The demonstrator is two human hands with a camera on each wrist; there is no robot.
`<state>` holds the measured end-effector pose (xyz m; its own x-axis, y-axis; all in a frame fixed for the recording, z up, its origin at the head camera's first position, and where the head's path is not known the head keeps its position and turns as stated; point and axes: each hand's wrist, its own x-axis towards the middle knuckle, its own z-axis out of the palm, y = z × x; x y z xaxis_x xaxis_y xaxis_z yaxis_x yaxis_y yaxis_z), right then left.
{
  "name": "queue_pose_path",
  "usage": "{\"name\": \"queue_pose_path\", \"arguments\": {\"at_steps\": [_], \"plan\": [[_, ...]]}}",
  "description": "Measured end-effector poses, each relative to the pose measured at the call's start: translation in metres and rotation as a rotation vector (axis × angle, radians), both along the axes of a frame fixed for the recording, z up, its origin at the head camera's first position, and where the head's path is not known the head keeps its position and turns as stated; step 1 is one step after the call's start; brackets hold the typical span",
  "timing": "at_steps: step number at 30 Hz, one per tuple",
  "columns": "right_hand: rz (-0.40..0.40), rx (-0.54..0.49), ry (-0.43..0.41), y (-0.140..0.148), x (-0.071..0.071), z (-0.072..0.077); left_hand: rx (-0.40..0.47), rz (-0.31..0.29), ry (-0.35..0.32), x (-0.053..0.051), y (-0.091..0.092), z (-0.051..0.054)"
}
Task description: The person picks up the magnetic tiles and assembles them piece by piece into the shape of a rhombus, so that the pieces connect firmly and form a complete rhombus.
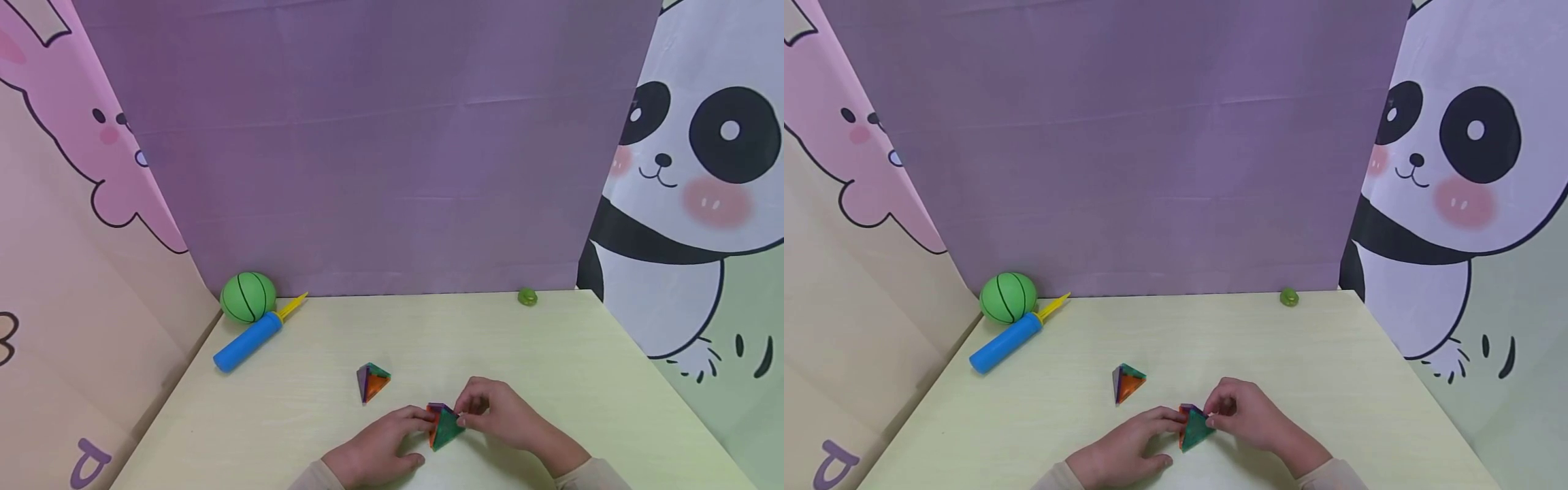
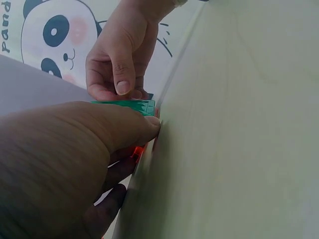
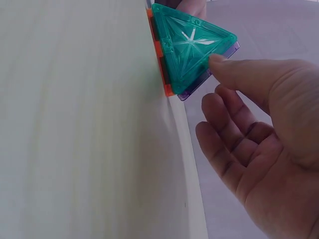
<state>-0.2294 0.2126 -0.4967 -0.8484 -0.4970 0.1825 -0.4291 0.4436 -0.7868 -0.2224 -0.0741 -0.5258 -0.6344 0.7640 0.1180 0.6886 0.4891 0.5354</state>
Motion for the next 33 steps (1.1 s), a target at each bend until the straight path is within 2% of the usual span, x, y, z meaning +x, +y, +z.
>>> {"name": "queue_pose_path", "arguments": {"at_steps": [8, 15, 22, 29, 33], "plan": [[-0.02, 0.015, -0.041, 0.0008, -0.0024, -0.0055, -0.014, 0.014, -0.042, -0.0008, 0.0002, 0.0011], [0.003, 0.049, -0.063, 0.0022, -0.0041, -0.009, 0.003, -0.016, 0.0, 0.0008, 0.0005, 0.0004], [0.024, 0.046, -0.075, 0.0018, -0.0034, -0.0098, 0.005, -0.021, 0.01, 0.0008, 0.0019, 0.0011], [0.021, 0.064, -0.073, 0.0016, -0.004, -0.0099, 0.006, -0.016, -0.025, -0.0004, 0.0011, 0.0004], [0.019, 0.07, -0.069, 0.0011, -0.0035, -0.0091, 0.03, 0.01, -0.039, -0.0009, -0.0017, 0.0001]]}}
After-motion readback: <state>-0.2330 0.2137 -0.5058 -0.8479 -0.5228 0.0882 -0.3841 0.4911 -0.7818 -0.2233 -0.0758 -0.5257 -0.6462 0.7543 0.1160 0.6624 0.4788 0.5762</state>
